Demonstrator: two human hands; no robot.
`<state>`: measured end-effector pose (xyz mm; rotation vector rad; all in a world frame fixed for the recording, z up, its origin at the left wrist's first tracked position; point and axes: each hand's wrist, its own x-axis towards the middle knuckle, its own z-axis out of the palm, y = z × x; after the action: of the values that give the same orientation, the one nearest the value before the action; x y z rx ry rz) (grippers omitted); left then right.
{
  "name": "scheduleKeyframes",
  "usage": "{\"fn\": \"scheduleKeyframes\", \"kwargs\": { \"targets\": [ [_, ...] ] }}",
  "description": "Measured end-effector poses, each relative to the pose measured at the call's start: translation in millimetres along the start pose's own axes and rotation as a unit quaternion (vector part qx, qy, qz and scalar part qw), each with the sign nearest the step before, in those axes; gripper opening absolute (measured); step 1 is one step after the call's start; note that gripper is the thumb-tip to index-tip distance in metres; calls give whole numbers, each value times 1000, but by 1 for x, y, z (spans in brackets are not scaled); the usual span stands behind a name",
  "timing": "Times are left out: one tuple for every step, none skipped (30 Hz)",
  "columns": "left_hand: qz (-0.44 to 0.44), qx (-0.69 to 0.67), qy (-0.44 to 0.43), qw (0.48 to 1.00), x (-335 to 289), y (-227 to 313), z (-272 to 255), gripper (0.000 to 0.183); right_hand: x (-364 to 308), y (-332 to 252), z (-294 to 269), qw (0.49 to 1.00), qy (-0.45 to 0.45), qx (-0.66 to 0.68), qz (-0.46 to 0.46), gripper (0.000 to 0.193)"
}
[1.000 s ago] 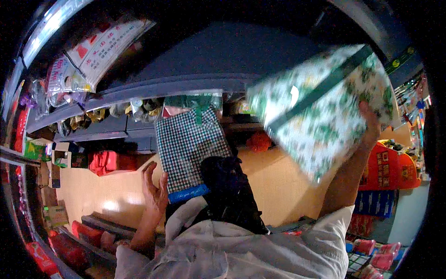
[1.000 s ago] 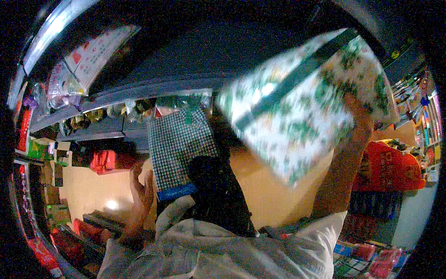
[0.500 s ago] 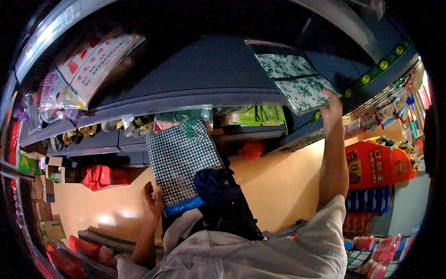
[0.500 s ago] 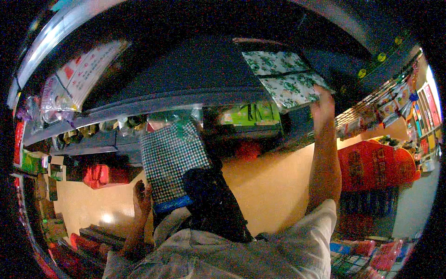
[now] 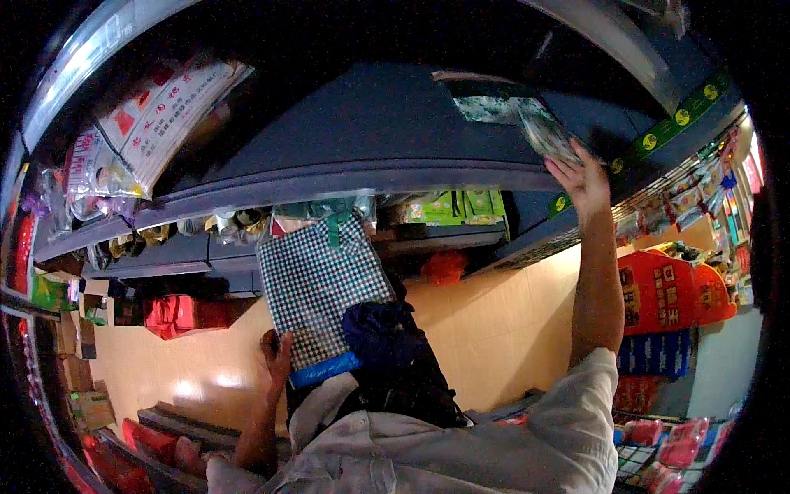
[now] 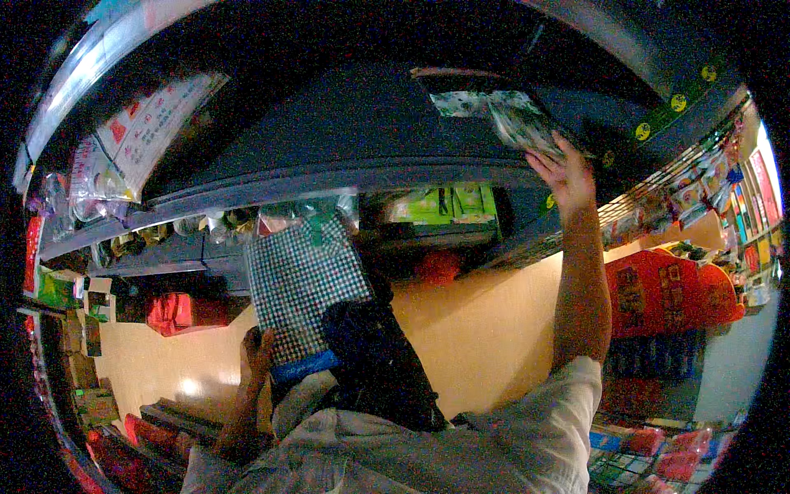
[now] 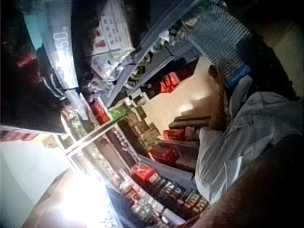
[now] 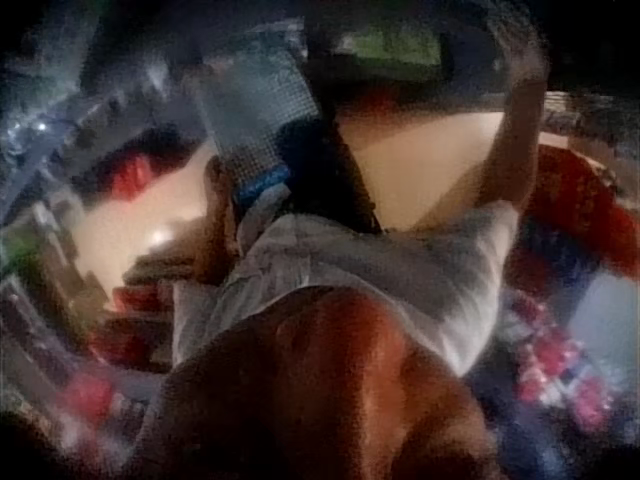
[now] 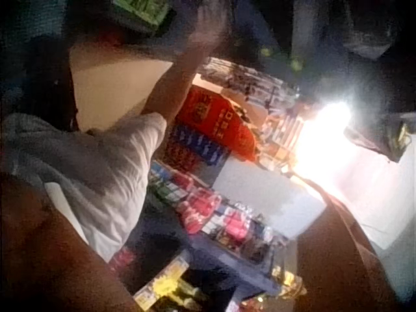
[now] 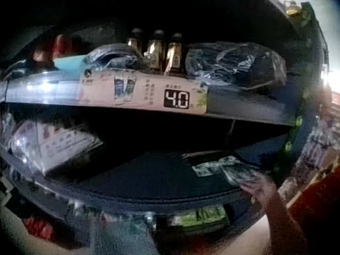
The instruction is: The person takes various packaged items from a shelf and wipes them with a blue cloth before placing them back on the shelf.
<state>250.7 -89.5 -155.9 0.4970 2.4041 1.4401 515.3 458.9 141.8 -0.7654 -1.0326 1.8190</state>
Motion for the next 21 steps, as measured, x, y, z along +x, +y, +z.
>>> {"fn": "scheduleKeyframes", "kwargs": {
  "targets": [
    [22,13,24,999,0,-7,7,35,-4,-4,-7,978,63,-128,-152,51],
    [45,10,32,998,2,-16,12,37,-4,-8,-18,913,121,-250,-299,54],
    [34,17,14,999,1,-10,14,38,-10,-9,-26,821,154,-378,-400,53],
    [23,28,3,999,0,-2,12,39,-13,-8,-29,697,214,-479,-488,53],
    [-22,46,-36,998,-2,43,3,40,-23,-11,-26,561,246,-585,-531,51],
    [-65,63,-72,993,-1,74,-4,40,-30,-14,-19,409,270,-670,-558,49],
    [-69,71,-83,992,0,84,-7,40,-27,-11,-7,484,202,-679,-514,50],
    [-74,82,-97,989,1,91,-10,40,-20,-4,8,556,134,-680,-459,52],
    [-76,88,-113,987,3,94,-10,40,-13,1,27,617,65,-674,-402,54],
    [-85,87,-97,988,2,86,-9,37,-4,11,54,645,33,-679,-350,56],
    [-94,88,-79,988,0,71,-6,35,5,21,81,672,-1,-679,-297,58],
    [-102,86,-65,989,-1,63,-4,33,9,24,102,660,-22,-705,-259,57],
    [-82,90,-69,990,-3,65,-4,33,12,27,119,646,-42,-730,-219,57],
    [-60,91,-76,991,-4,70,-1,33,17,25,129,627,-60,-756,-180,56],
    [-39,93,-82,992,-5,72,0,34,31,23,129,600,-68,-783,-148,56],
    [-115,20,-78,990,-9,72,2,36,41,27,133,573,-83,-807,-116,56],
    [-90,43,-69,993,-10,74,1,39,48,30,136,543,-97,-830,-84,56],
    [-64,66,-60,994,-11,77,0,43,50,25,134,541,-126,-827,-88,47],
    [-43,92,-48,994,-15,82,-3,46,49,37,132,530,-125,-820,-175,44],
    [-56,80,-44,994,-16,77,0,46,47,40,122,511,-111,-812,-259,40],
    [-69,69,-40,994,-17,68,3,45,47,39,114,488,-98,-797,-342,37]
  ]
}}
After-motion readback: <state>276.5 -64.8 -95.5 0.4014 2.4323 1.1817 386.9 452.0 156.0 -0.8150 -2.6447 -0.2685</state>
